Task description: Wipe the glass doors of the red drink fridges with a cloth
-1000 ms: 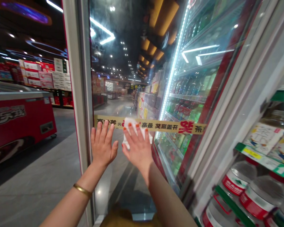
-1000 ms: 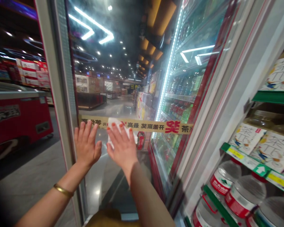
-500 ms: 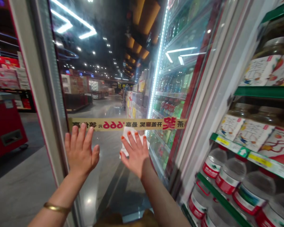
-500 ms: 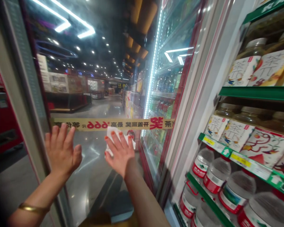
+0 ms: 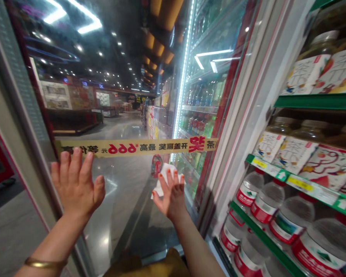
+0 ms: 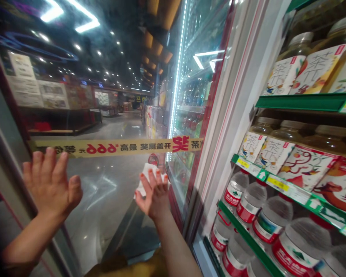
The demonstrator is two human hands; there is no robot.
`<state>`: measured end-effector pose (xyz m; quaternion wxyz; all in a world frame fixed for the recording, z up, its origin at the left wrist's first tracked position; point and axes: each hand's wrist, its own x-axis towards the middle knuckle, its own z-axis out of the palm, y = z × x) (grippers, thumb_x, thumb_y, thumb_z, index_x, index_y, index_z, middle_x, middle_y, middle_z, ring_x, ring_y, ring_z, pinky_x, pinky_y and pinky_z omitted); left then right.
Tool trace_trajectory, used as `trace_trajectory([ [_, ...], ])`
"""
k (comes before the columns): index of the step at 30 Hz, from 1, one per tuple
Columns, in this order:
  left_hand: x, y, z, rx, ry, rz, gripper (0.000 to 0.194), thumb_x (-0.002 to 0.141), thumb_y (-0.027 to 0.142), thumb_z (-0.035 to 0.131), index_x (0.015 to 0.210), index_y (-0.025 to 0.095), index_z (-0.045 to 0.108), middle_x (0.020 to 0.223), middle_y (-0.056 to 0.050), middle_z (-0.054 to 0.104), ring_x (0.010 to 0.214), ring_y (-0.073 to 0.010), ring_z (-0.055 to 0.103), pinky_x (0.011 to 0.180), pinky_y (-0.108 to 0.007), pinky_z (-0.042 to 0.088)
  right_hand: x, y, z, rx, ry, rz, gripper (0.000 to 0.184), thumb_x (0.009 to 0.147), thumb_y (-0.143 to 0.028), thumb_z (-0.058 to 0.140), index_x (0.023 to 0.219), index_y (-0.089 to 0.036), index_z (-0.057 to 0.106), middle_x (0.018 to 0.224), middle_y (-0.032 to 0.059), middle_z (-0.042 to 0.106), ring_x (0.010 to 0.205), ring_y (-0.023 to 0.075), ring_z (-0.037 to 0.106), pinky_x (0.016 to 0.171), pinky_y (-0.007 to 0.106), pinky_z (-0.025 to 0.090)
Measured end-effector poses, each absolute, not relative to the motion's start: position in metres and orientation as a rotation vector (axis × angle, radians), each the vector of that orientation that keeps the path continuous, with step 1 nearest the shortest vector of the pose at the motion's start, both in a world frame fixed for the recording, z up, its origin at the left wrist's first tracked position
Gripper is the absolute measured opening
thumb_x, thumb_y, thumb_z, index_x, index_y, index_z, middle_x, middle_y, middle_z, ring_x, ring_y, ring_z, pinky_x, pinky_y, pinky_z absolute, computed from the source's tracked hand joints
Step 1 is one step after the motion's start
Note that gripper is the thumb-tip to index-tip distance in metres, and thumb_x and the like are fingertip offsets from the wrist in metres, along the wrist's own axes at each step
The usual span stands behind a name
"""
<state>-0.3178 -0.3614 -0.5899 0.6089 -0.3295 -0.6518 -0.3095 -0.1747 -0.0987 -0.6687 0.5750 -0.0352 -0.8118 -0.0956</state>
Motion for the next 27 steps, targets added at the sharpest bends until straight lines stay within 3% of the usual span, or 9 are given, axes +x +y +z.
trace_trajectory([
  [3,-0.319,-0.361,-0.591,-0.775,-1.491,-0.672,0.07,0.108,0.05,0.05,0.174,0.035,0.034,0.182,-0.002,0.032,0.171,-0.0359,0.025,0.139,-0.074,0.02,-0.159,-0.067,-0.67,-0.372,-1.791,-0.081,0.081,0.106,-0.038,0.049,0.177,-0.011,0.019,0.182,0.027,0.024,0.173,0.0425,0.014,0.127,0.076,0.034],
  [6,-0.319,-0.36,-0.59,-0.769,-1.475,-0.645,0.069,0.11,0.049,0.047,0.175,0.035,0.031,0.183,-0.002,0.03,0.172,-0.0318,0.023,0.141,-0.067,0.018,-0.167,-0.058,-0.629,-0.573,-1.651,0.071,0.08,0.109,-0.038,0.04,0.178,-0.008,0.011,0.184,0.0306,0.012,0.173,0.0444,0.008,0.127,0.08,0.029],
  [9,-0.319,-0.359,-0.589,-0.775,-1.447,-0.625,0.069,0.11,0.051,0.045,0.175,0.033,0.031,0.183,-0.003,0.029,0.172,-0.0316,0.022,0.141,-0.063,0.016,-0.187,-0.091,-0.613,-0.39,-1.768,-0.021,0.08,0.106,-0.043,0.05,0.177,-0.015,0.026,0.185,0.0225,0.021,0.174,0.0424,0.009,0.134,0.074,0.023],
  [12,-0.317,-0.359,-0.587,-0.77,-1.439,-0.593,0.07,0.11,0.045,0.046,0.176,0.029,0.03,0.184,-0.005,0.029,0.172,-0.0313,0.022,0.141,-0.059,0.016,-0.187,-0.12,-0.649,-0.044,-1.953,-0.216,0.071,0.102,-0.049,0.061,0.169,-0.032,0.045,0.179,0.006,0.042,0.173,0.0335,0.019,0.138,0.059,0.025],
  [13,-0.316,-0.359,-0.587,-0.768,-1.439,-0.587,0.07,0.109,0.042,0.047,0.176,0.027,0.031,0.184,-0.005,0.029,0.173,-0.0307,0.022,0.142,-0.057,0.015,-0.181,-0.119,-0.665,0.009,-1.962,-0.25,0.07,0.102,-0.048,0.063,0.168,-0.033,0.047,0.177,0.0055,0.045,0.172,0.032,0.021,0.138,0.057,0.027],
  [16,-0.314,-0.359,-0.587,-0.778,-1.452,-0.577,0.072,0.108,0.039,0.049,0.176,0.026,0.03,0.183,-0.007,0.029,0.173,-0.0275,0.019,0.143,-0.051,0.012,-0.159,-0.09,-0.688,-0.165,-1.848,-0.19,0.075,0.106,-0.039,0.054,0.175,-0.02,0.031,0.179,0.0211,0.036,0.172,0.0392,0.018,0.132,0.073,0.03],
  [19,-0.312,-0.358,-0.586,-0.781,-1.456,-0.578,0.071,0.109,0.04,0.047,0.176,0.027,0.029,0.183,-0.007,0.029,0.174,-0.0253,0.017,0.143,-0.05,0.011,-0.162,-0.064,-0.653,-0.491,-1.657,0.014,0.08,0.11,-0.036,0.043,0.179,-0.013,0.01,0.182,0.0305,0.019,0.172,0.0475,0.015,0.127,0.083,0.028],
  [23,-0.31,-0.357,-0.585,-0.756,-1.455,-0.557,0.071,0.109,0.037,0.047,0.176,0.025,0.028,0.183,-0.006,0.028,0.174,-0.0235,0.017,0.143,-0.048,0.01,-0.201,-0.11,-0.605,-0.368,-1.736,0.001,0.083,0.106,-0.04,0.054,0.179,-0.015,0.021,0.183,0.0251,0.022,0.171,0.0498,0.014,0.132,0.081,0.02],
  [27,-0.308,-0.356,-0.585,-0.717,-1.466,-0.519,0.081,0.104,0.029,0.06,0.177,0.027,0.025,0.183,-0.007,0.028,0.174,-0.0225,0.016,0.143,-0.046,0.011,-0.21,-0.164,-0.647,0.15,-1.882,-0.294,0.064,0.105,-0.045,0.062,0.167,-0.034,0.05,0.177,0.0038,0.047,0.175,0.0268,0.013,0.142,0.059,0.006],
])
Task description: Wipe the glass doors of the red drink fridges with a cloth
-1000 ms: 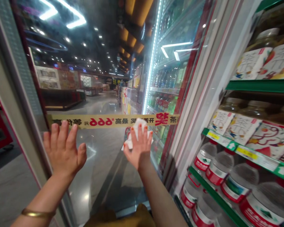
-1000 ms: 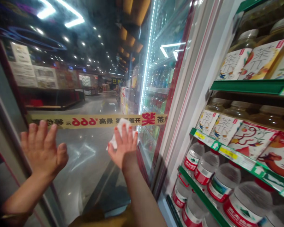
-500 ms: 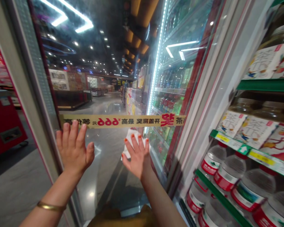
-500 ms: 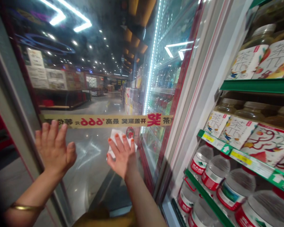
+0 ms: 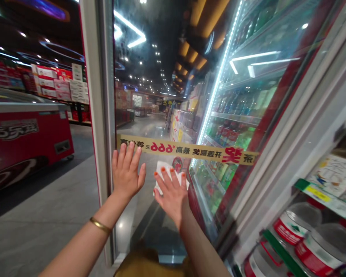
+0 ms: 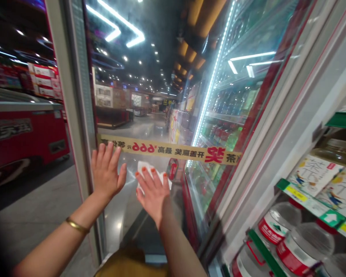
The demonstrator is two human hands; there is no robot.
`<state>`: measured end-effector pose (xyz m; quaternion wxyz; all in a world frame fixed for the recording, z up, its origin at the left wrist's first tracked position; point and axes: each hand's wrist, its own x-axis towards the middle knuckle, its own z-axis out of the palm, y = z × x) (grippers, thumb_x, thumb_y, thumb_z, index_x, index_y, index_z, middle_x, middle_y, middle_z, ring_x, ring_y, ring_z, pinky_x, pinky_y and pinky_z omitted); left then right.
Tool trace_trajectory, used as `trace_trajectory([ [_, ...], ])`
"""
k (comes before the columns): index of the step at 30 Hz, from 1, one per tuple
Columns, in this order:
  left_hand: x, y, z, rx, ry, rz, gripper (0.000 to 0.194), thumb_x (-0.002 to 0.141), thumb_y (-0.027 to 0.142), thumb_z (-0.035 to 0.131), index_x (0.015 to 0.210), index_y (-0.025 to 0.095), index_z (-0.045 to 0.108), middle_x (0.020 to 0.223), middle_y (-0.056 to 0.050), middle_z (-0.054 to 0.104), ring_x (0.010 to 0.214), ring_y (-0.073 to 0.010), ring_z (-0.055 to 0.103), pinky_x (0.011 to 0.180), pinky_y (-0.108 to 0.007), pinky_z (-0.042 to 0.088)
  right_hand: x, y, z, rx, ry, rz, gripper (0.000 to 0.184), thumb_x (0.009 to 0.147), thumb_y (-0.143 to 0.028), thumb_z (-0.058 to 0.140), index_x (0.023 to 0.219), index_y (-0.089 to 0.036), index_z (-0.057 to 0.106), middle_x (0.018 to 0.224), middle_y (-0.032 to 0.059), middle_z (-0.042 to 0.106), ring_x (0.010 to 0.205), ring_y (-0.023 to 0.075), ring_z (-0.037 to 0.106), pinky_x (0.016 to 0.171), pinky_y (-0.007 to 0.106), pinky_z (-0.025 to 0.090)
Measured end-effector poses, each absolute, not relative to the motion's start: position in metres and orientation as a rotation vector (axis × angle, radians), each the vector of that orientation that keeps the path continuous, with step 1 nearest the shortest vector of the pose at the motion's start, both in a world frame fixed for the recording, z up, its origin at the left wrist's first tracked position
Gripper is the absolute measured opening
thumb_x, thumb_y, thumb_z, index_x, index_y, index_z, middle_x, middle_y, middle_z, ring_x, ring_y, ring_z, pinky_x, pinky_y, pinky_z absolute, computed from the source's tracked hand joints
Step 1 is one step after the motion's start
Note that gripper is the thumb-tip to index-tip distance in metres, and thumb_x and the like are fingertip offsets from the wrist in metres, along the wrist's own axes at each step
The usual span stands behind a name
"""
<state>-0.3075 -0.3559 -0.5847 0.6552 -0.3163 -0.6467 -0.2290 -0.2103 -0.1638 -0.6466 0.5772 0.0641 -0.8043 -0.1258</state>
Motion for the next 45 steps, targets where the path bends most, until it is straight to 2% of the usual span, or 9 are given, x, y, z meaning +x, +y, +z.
trace_trajectory([
  [3,-0.307,-0.355,-0.584,-0.708,-1.47,-0.502,0.084,0.102,0.027,0.063,0.177,0.025,0.024,0.182,-0.008,0.029,0.173,-0.0228,0.017,0.143,-0.047,0.012,-0.193,-0.148,-0.677,0.192,-1.84,-0.315,0.066,0.101,-0.041,0.069,0.164,-0.027,0.054,0.176,0.0085,0.047,0.174,0.0263,0.015,0.142,0.054,0.01],
  [8,-0.31,-0.355,-0.585,-0.7,-1.472,-0.506,0.084,0.103,0.025,0.061,0.177,0.024,0.023,0.182,-0.009,0.029,0.174,-0.0233,0.016,0.143,-0.048,0.013,-0.203,-0.128,-0.614,-0.2,-1.763,-0.17,0.087,0.101,-0.037,0.064,0.177,-0.015,0.028,0.182,0.0275,0.026,0.169,0.0513,0.021,0.126,0.085,0.024],
  [12,-0.312,-0.359,-0.591,-0.745,-1.516,-0.568,0.084,0.103,0.017,0.05,0.179,0.027,0.016,0.181,-0.009,0.031,0.173,-0.0249,0.019,0.142,-0.055,0.017,-0.232,-0.18,-0.568,0.024,-1.858,-0.178,0.076,0.105,-0.041,0.059,0.176,-0.026,0.033,0.182,0.0147,0.033,0.174,0.0376,0.013,0.136,0.076,0.008],
  [16,-0.314,-0.363,-0.596,-0.743,-1.566,-0.524,0.083,0.104,0.022,0.051,0.179,0.028,0.016,0.181,-0.009,0.029,0.173,-0.0245,0.013,0.143,-0.053,0.012,-0.23,-0.194,-0.591,0.377,-1.918,-0.337,0.068,0.107,-0.042,0.06,0.171,-0.031,0.042,0.173,0.0032,0.052,0.174,0.0218,0.016,0.141,0.055,-0.008],
  [23,-0.318,-0.363,-0.599,-0.788,-1.528,-0.568,0.075,0.111,0.036,0.043,0.179,0.022,0.013,0.182,-0.012,0.027,0.174,-0.0227,0.013,0.143,-0.049,0.01,-0.225,-0.18,-0.573,0.321,-1.934,-0.322,0.076,0.107,-0.043,0.059,0.175,-0.018,0.034,0.175,0.0116,0.047,0.174,0.0234,0.015,0.141,0.055,-0.008],
  [32,-0.294,-0.352,-0.603,-0.96,-1.508,-0.729,0.074,0.114,0.053,0.025,0.179,0.027,0.001,0.186,-0.013,0.016,0.174,-0.026,0.01,0.138,-0.052,0.029,-0.231,-0.215,-0.546,0.687,-2.163,-0.296,0.095,0.093,-0.027,0.063,0.177,-0.009,0.022,0.185,0.0168,0.02,0.175,0.0291,0.011,0.142,0.054,0.017],
  [37,-0.295,-0.338,-0.592,-0.971,-1.533,-0.58,0.073,0.115,0.051,0.026,0.179,0.027,0.0,0.185,-0.011,0.021,0.174,-0.0222,0.009,0.142,-0.049,0.014,-0.205,-0.178,-0.525,0.826,-2.108,-0.126,0.105,0.089,-0.016,0.053,0.177,-0.008,-0.004,0.188,0.0185,0.002,0.176,0.0279,0.004,0.138,0.057,0.032],
  [40,-0.3,-0.346,-0.596,-0.818,-1.658,-0.438,0.073,0.114,0.042,0.039,0.179,0.027,0.011,0.184,-0.011,0.026,0.175,-0.0243,0.008,0.143,-0.05,0.009,-0.192,-0.135,-0.507,0.655,-1.982,-0.245,0.089,0.097,-0.013,0.049,0.179,-0.021,0.015,0.186,0.0114,0.023,0.174,0.0263,0.017,0.139,0.062,0.026],
  [45,-0.309,-0.345,-0.557,-0.598,-1.614,-0.605,0.083,0.11,0.035,0.05,0.179,0.022,0.005,0.185,-0.016,-0.004,0.174,-0.0333,-0.006,0.141,-0.064,0.01,-0.169,-0.048,-0.519,0.171,-1.856,-0.437,0.071,0.101,-0.025,0.061,0.169,-0.034,0.046,0.184,0.0062,0.032,0.172,0.0338,0.024,0.139,0.071,0.015],
])
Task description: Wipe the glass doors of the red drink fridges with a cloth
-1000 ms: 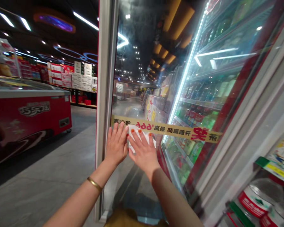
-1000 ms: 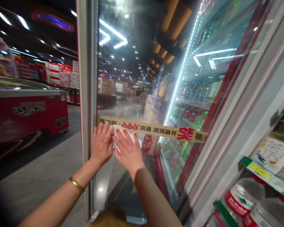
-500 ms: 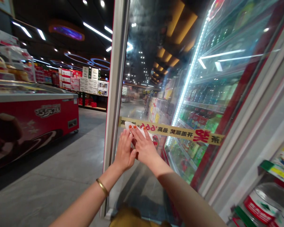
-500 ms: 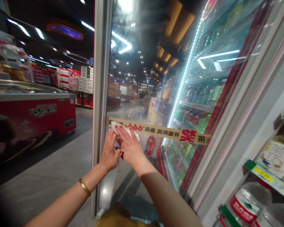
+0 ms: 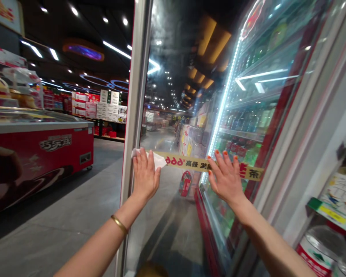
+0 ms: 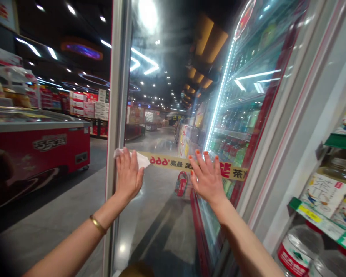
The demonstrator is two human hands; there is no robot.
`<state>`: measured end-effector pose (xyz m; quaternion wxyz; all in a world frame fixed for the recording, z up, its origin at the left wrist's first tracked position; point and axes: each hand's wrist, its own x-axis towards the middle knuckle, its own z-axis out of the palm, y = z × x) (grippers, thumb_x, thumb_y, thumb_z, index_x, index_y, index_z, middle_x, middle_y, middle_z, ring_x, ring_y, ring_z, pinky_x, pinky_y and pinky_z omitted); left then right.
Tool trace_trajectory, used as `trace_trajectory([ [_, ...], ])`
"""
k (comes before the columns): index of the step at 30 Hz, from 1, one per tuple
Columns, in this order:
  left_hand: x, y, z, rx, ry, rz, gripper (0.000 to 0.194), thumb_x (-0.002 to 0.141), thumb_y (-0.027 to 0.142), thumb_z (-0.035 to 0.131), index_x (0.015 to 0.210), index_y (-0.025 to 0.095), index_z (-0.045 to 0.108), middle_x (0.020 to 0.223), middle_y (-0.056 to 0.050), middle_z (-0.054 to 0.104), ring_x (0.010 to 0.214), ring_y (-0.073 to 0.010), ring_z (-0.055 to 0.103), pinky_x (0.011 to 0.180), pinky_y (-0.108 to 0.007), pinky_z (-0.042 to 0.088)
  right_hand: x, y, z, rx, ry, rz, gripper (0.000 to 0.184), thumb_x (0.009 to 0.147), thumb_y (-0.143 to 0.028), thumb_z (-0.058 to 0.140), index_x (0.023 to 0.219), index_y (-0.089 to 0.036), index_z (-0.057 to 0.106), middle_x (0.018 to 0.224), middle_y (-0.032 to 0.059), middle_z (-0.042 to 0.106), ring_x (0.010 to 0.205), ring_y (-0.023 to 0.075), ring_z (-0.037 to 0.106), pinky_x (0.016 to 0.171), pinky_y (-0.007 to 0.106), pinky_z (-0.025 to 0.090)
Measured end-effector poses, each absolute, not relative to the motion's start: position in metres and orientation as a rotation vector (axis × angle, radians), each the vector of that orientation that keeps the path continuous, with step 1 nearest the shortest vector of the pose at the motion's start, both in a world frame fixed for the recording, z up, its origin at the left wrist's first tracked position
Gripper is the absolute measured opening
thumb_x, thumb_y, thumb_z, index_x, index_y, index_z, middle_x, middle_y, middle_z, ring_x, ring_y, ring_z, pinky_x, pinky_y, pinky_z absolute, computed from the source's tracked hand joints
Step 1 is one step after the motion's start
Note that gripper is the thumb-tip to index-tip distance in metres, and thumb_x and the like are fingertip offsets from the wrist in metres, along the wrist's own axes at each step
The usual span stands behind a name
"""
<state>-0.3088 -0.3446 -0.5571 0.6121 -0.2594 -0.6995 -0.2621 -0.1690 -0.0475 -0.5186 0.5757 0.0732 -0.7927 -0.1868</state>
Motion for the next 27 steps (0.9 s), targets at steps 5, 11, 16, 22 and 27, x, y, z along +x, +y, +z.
trace_trajectory([
  [5,-0.292,-0.307,-0.535,-0.781,-1.566,-0.416,0.087,0.108,0.046,0.057,0.179,0.027,0.01,0.186,-0.009,0.01,0.174,-0.0318,-0.004,0.143,-0.061,0.005,-0.158,-0.012,-0.584,0.09,-1.731,-0.419,0.078,0.1,-0.031,0.067,0.173,-0.034,0.039,0.188,0.007,0.015,0.174,0.0367,0.018,0.137,0.071,0.02],
  [11,-0.308,-0.361,-0.583,-0.909,-1.577,-0.173,0.092,0.103,0.057,0.064,0.178,0.032,0.017,0.186,-0.005,0.012,0.174,-0.0308,0.001,0.144,-0.05,0.003,-0.167,-0.011,-0.623,0.074,-1.7,-0.407,0.075,0.099,-0.036,0.071,0.169,-0.036,0.045,0.185,0.007,0.028,0.172,0.0388,0.023,0.137,0.072,0.019],
  [16,-0.316,-0.336,-0.503,-0.66,-1.607,-0.368,0.085,0.108,0.036,0.057,0.178,0.036,0.01,0.186,-0.005,-0.006,0.173,-0.0376,-0.01,0.141,-0.067,0.005,-0.172,-0.009,-0.623,0.058,-1.672,-0.394,0.074,0.096,-0.039,0.074,0.166,-0.036,0.051,0.181,0.0074,0.039,0.169,0.0385,0.03,0.138,0.068,0.019],
  [22,-0.298,-0.308,-0.532,-1.269,-1.393,0.201,0.07,0.107,0.057,0.058,0.171,0.047,0.034,0.183,0.008,0.026,0.175,-0.026,0.002,0.142,-0.061,-0.009,-0.172,-0.013,-0.618,0.071,-1.654,-0.404,0.06,0.097,-0.038,0.072,0.156,-0.032,0.063,0.176,0.0081,0.047,0.171,0.0354,0.027,0.138,0.065,0.016],
  [27,-0.33,-0.349,-0.495,-1.026,-1.575,-0.066,0.081,0.103,0.06,0.064,0.174,0.047,0.027,0.187,0.002,0.006,0.175,-0.0314,0.002,0.142,-0.06,-0.004,-0.176,-0.016,-0.615,0.044,-1.641,-0.431,0.061,0.094,-0.036,0.073,0.155,-0.034,0.064,0.175,0.0067,0.049,0.17,0.0343,0.028,0.138,0.065,0.016],
])
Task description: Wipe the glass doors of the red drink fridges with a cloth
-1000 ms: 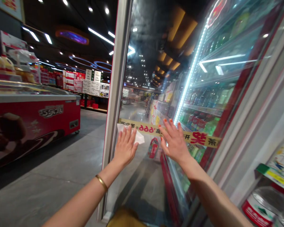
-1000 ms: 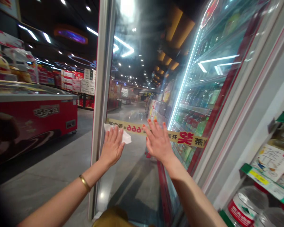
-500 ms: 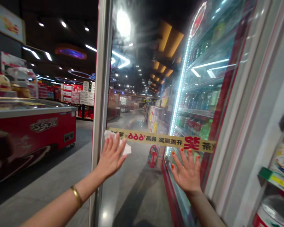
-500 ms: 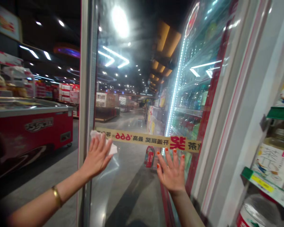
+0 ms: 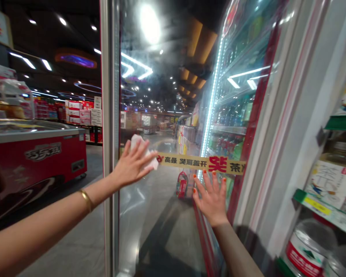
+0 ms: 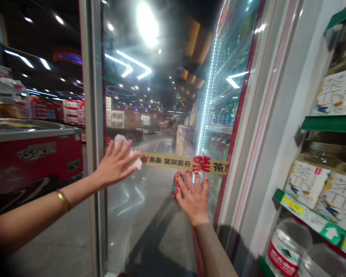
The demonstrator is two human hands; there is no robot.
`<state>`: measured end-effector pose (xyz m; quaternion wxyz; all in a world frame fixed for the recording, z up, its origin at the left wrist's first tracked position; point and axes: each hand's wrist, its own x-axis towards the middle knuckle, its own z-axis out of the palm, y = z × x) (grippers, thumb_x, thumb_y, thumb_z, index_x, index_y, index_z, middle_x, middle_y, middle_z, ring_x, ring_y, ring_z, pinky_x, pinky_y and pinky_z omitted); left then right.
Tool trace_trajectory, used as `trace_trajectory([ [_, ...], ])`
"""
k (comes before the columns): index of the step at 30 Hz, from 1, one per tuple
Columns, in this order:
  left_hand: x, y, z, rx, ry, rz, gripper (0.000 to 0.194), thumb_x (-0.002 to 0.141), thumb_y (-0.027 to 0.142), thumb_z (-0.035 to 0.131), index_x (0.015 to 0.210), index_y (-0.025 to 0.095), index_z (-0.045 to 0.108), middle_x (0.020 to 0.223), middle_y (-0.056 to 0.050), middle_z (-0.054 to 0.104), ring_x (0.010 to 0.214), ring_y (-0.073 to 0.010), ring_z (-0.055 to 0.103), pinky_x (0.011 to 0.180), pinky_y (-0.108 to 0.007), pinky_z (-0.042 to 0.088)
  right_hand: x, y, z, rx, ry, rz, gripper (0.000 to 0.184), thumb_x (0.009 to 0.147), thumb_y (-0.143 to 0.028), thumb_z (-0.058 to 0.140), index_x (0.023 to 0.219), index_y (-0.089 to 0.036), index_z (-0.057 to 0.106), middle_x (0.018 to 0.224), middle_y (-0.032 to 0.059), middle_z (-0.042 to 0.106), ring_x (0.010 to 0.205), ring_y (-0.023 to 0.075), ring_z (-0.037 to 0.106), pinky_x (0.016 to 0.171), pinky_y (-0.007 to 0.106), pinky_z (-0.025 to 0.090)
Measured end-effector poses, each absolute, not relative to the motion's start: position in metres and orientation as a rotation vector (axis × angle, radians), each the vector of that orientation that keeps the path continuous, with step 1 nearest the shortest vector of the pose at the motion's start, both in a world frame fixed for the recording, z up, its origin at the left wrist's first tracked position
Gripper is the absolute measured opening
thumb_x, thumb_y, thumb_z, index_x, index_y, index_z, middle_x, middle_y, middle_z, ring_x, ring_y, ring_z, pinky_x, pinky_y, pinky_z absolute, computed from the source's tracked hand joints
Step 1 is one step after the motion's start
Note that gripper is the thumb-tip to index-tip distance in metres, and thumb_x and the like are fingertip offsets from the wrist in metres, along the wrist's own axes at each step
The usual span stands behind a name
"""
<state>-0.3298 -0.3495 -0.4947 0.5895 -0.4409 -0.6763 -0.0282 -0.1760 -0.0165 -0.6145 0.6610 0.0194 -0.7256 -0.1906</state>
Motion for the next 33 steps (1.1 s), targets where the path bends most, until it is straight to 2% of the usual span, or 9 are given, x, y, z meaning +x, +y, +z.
trace_trajectory([
  [4,-0.329,-0.298,-0.451,-0.819,-1.607,-0.324,0.086,0.105,0.055,0.062,0.177,0.038,0.019,0.184,-0.004,-0.02,0.172,-0.0393,-0.011,0.14,-0.067,0.002,-0.181,-0.019,-0.614,-0.007,-1.659,-0.414,0.067,0.096,-0.036,0.07,0.162,-0.028,0.057,0.175,0.0127,0.047,0.169,0.0353,0.029,0.138,0.069,0.014],
  [7,-0.313,-0.264,-0.5,-1.155,-1.552,-0.097,0.084,0.102,0.059,0.066,0.175,0.041,0.029,0.187,-0.003,0.0,0.175,-0.0341,0.004,0.143,-0.057,0.005,-0.181,-0.016,-0.628,-0.144,-1.697,-0.33,0.075,0.099,-0.035,0.065,0.169,-0.018,0.045,0.176,0.0205,0.043,0.168,0.037,0.03,0.136,0.07,0.019],
  [11,-0.32,-0.293,-0.567,-1.403,-1.461,0.128,0.079,0.097,0.062,0.073,0.168,0.048,0.042,0.183,0.002,0.028,0.173,-0.0249,0.02,0.144,-0.044,0.007,-0.169,-0.001,-0.677,-0.353,-1.664,-0.28,0.07,0.105,-0.033,0.059,0.172,-0.023,0.041,0.176,0.0206,0.043,0.166,0.0403,0.034,0.132,0.074,0.026],
  [17,-0.323,-0.255,-0.484,-0.804,-1.577,-0.331,0.088,0.105,0.053,0.061,0.178,0.034,0.015,0.184,-0.009,-0.023,0.172,-0.04,-0.014,0.138,-0.07,0.013,-0.168,0.008,-0.735,-0.349,-1.585,-0.267,0.076,0.106,-0.027,0.055,0.176,-0.018,0.028,0.176,0.0245,0.04,0.167,0.0425,0.032,0.125,0.068,0.041],
  [21,-0.283,-0.192,-0.519,-1.243,-1.352,0.025,0.091,0.101,0.067,0.064,0.177,0.039,0.022,0.188,-0.002,0.008,0.175,-0.0329,0.003,0.142,-0.056,0.014,-0.168,0.004,-0.734,-0.35,-1.58,-0.241,0.082,0.102,-0.02,0.058,0.177,-0.02,0.026,0.177,0.0222,0.04,0.167,0.0403,0.032,0.127,0.065,0.04],
  [24,-0.28,-0.212,-0.565,-1.496,-1.242,0.193,0.086,0.1,0.069,0.064,0.174,0.039,0.033,0.184,0.004,0.025,0.175,-0.0243,0.011,0.144,-0.043,0.01,-0.165,0.0,-0.732,-0.378,-1.621,-0.185,0.082,0.103,-0.022,0.057,0.178,-0.023,0.025,0.178,0.0205,0.039,0.167,0.0405,0.034,0.126,0.064,0.04],
  [28,-0.299,-0.25,-0.533,-1.245,-1.472,-0.091,0.089,0.101,0.061,0.068,0.176,0.042,0.023,0.187,0.004,0.003,0.175,-0.031,0.001,0.144,-0.052,0.006,-0.162,-0.004,-0.735,-0.419,-1.708,-0.158,0.087,0.103,-0.033,0.061,0.179,-0.021,0.021,0.179,0.0231,0.036,0.167,0.043,0.032,0.127,0.068,0.037],
  [31,-0.29,-0.22,-0.492,-1.015,-1.582,-0.358,0.09,0.103,0.054,0.067,0.177,0.041,0.017,0.185,0.003,-0.018,0.172,-0.0403,-0.014,0.141,-0.068,0.0,-0.163,-0.004,-0.738,-0.458,-1.718,-0.164,0.092,0.1,-0.039,0.066,0.178,-0.016,0.021,0.175,0.0276,0.04,0.164,0.0449,0.035,0.126,0.069,0.037],
  [33,-0.273,-0.189,-0.497,-1.067,-1.555,-0.38,0.092,0.102,0.056,0.067,0.178,0.039,0.017,0.184,0.002,-0.02,0.171,-0.04,-0.017,0.141,-0.068,-0.002,-0.163,-0.003,-0.741,-0.484,-1.717,-0.18,0.089,0.1,-0.037,0.065,0.176,-0.014,0.026,0.171,0.0293,0.045,0.162,0.0452,0.038,0.126,0.069,0.037],
])
